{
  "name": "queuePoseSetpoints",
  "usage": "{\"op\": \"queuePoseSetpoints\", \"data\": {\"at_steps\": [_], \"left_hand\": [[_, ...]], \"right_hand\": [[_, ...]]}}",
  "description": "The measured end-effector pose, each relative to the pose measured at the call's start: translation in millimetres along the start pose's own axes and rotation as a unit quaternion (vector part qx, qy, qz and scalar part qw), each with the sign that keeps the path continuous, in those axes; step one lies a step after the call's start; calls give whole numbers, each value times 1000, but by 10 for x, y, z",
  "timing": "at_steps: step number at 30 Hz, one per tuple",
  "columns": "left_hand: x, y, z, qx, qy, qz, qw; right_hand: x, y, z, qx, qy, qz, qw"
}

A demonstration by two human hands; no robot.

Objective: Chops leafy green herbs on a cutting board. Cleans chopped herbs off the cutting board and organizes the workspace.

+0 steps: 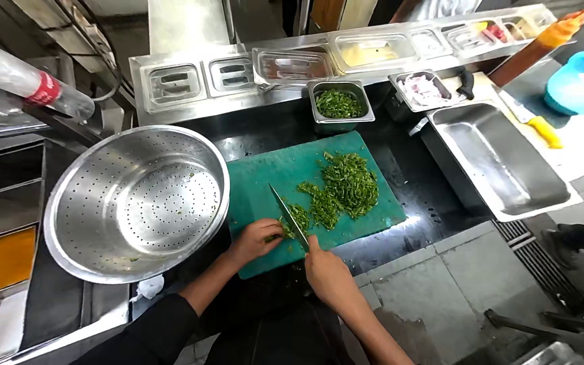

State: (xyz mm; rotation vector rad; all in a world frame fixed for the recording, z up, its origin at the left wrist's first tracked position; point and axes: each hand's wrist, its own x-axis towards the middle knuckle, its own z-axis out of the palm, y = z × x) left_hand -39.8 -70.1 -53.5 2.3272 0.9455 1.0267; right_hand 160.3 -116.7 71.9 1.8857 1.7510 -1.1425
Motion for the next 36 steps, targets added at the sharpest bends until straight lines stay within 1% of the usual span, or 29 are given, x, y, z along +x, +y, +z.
{"op": "queuePoseSetpoints", "data": {"at_steps": [3,6,8,10,14,16,19,23,25,27,32,36], "left_hand": [[42,-22,-51,13,-46,28,998],[65,-51,-72,13,-67,48,997],[67,-67,-78,4,-67,59,996],[60,-79,-71,-1,-69,63,996],[8,-114,-94,1,-72,68,995],[-7,-103,-87,-2,-66,71,995],[-37,-122,-62,-2,-60,85,995],[-55,-112,-77,14,-62,90,994],[-66,-100,-65,9,-55,83,995],[-64,-101,-61,0,-57,77,995],[-106,-114,-99,-6,-78,70,994],[-117,-112,-75,2,-62,66,996]], "right_hand": [[-168,-76,-2,-18,-11,18,1000],[-85,-146,92,-19,-13,23,999],[112,-193,194,-15,3,21,1000],[196,-216,211,-24,14,17,999],[-36,-200,125,-16,-8,18,1000],[20,-208,193,2,-14,22,1000],[177,-242,246,4,-1,15,1000],[-37,-212,177,0,-20,15,1000],[26,-211,250,12,-27,22,999],[156,-224,298,17,-16,16,1000],[-2,-193,209,19,-33,10,999],[163,-188,373,24,-26,20,999]]}}
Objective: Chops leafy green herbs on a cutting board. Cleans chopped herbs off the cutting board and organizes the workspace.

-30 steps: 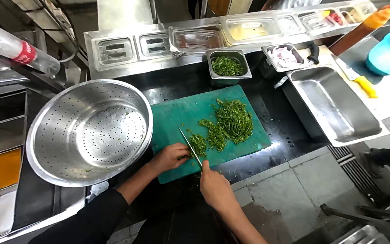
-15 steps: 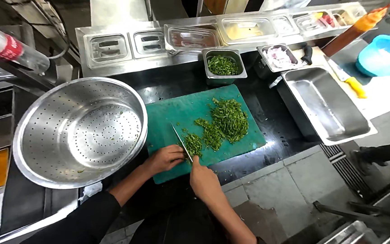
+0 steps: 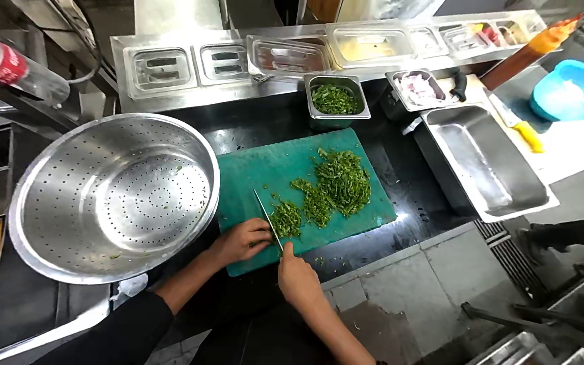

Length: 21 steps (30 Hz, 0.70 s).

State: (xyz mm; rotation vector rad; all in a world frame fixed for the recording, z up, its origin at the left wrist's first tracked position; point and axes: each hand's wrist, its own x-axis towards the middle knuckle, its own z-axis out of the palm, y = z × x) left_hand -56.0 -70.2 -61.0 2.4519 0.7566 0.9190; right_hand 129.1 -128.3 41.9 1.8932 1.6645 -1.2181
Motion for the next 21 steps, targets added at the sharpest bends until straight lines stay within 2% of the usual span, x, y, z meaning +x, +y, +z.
{"op": "queuePoseSetpoints", "data": {"at_steps": [3,8,16,21], "left_hand": [[-24,26,24,34,12,-15,999],[-68,118,63,56,14,-93,994],[-73,108,58,52,28,-69,996],[-80,110,48,63,20,-71,995]], "right_hand": [[52,48,-42,-19,3,-11,1000],[59,66,-127,-40,16,-26,999],[47,-82,-62,-27,33,-27,999],[-33,163,-44,-31,21,-26,999]]}}
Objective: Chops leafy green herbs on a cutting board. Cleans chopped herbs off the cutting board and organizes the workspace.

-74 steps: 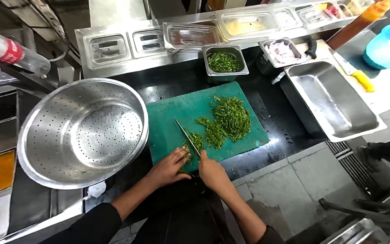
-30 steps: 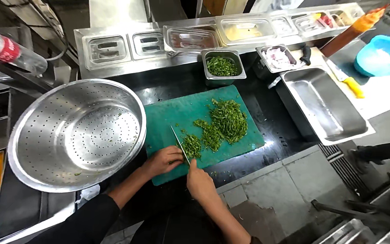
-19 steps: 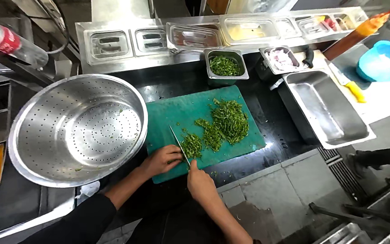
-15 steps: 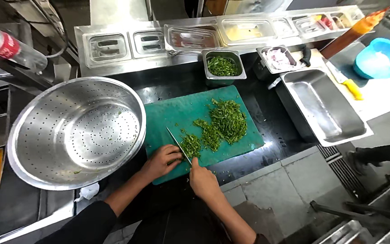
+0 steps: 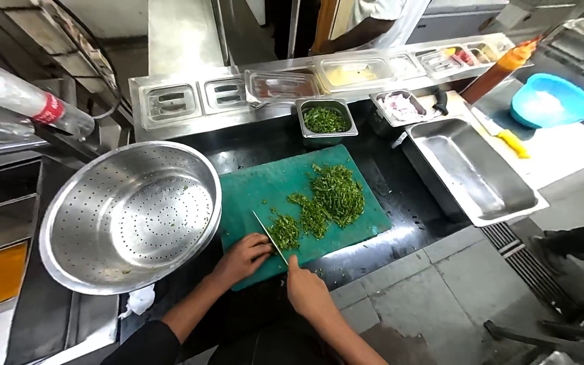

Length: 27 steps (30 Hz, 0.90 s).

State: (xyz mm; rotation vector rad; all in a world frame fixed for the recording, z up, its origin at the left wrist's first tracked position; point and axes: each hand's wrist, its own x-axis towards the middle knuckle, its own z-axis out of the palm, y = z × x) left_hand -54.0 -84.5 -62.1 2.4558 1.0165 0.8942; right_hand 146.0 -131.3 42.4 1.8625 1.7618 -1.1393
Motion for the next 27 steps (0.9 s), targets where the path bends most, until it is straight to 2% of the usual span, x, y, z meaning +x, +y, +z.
{"op": "queuePoseSetpoints", "data": {"at_steps": [4,9,14,18,23,27], "left_hand": [[156,-8,75,-15,0,-9,1000],[511,4,189,-4,-4,5,1000],[294,104,285,91,-9,30,995],[214,160,237,116,-22,34,992],[308,146,120,33,-37,-13,999],[355,27,138,-32,-6,-3,999]], "right_hand": [[120,333,-165,11,33,5,999],[325,406,-461,3,63,39,997],[233,343,-346,12,59,30,998],[220,295,-231,3,62,39,997],[188,227,-171,-1,65,46,997],[191,213,-187,-1,59,44,997]]}}
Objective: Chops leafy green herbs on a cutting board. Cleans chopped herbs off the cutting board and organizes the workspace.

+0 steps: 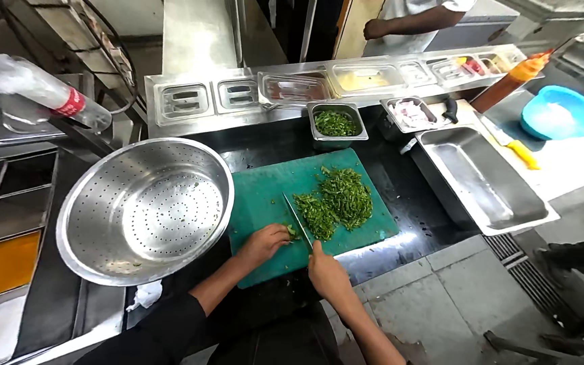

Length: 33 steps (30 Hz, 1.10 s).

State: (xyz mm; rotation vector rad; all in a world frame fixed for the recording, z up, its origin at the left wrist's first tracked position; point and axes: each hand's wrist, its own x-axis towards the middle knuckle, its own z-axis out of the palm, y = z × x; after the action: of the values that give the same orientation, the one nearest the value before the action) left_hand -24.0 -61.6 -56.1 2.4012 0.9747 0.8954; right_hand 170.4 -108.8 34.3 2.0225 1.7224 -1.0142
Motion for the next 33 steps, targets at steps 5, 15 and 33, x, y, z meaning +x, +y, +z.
{"op": "queuePoseSetpoints", "data": {"at_steps": [5,15,33], "left_hand": [[177,-3,-151,-14,-86,-17,996],[283,-40,-211,-21,-137,5,990],[114,-218,-88,-23,-26,68,997]], "right_hand": [[-271,-88,-166,-21,-10,-4,1000],[-181,-220,-153,-14,-31,-9,999],[-295,-228,-10,23,-46,-2,999]]}}
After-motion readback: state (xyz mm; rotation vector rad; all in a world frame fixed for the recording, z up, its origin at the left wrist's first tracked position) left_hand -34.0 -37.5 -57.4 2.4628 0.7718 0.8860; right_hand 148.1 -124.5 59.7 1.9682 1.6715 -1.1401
